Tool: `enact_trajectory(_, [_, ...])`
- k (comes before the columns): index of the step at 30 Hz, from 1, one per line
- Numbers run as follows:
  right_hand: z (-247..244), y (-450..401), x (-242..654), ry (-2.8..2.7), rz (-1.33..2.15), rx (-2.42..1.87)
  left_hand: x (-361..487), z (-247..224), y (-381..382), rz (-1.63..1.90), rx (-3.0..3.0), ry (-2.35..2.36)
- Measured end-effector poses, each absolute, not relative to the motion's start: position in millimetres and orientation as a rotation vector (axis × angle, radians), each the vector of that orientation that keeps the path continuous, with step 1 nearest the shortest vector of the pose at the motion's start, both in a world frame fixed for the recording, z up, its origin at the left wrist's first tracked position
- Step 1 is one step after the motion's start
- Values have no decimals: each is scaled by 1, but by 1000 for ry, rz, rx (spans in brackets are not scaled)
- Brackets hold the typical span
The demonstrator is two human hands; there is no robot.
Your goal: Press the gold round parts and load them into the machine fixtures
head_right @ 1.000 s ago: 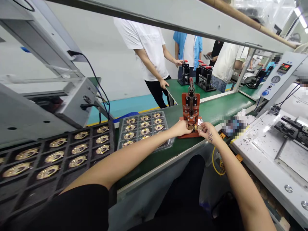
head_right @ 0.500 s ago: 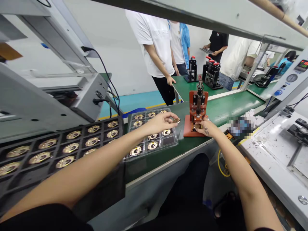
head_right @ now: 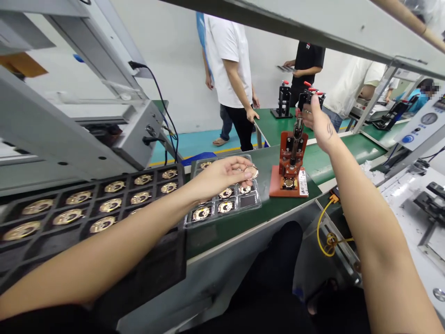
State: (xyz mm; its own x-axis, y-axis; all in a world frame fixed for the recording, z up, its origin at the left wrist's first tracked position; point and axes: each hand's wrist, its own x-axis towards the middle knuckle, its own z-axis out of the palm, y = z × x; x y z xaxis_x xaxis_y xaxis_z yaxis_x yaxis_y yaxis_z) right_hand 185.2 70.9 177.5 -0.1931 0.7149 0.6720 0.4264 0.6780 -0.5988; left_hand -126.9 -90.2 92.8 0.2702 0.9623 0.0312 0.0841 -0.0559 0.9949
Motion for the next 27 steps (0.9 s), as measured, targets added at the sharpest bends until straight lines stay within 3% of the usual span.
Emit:
enact_trajectory(4, [204, 9, 146, -1648, 423, -666, -119, 96, -98, 972, 1500, 1013])
enact_trajectory(8, [160, -68, 147, -1647, 224, -694, -125, 95, -108, 963, 1501, 1020])
enact_trajectory(12, [108, -82, 157, -1735, 218, -644, -118, 92, -110, 966, 1500, 982])
enact_trajectory(20, [93, -130, 167, -1698, 44, -875, -76, 97, -133, 897, 1485, 747])
enact_trajectory(27, [76, -184, 165, -1526, 910, -1108, -53, 107, -153, 834, 1505, 650])
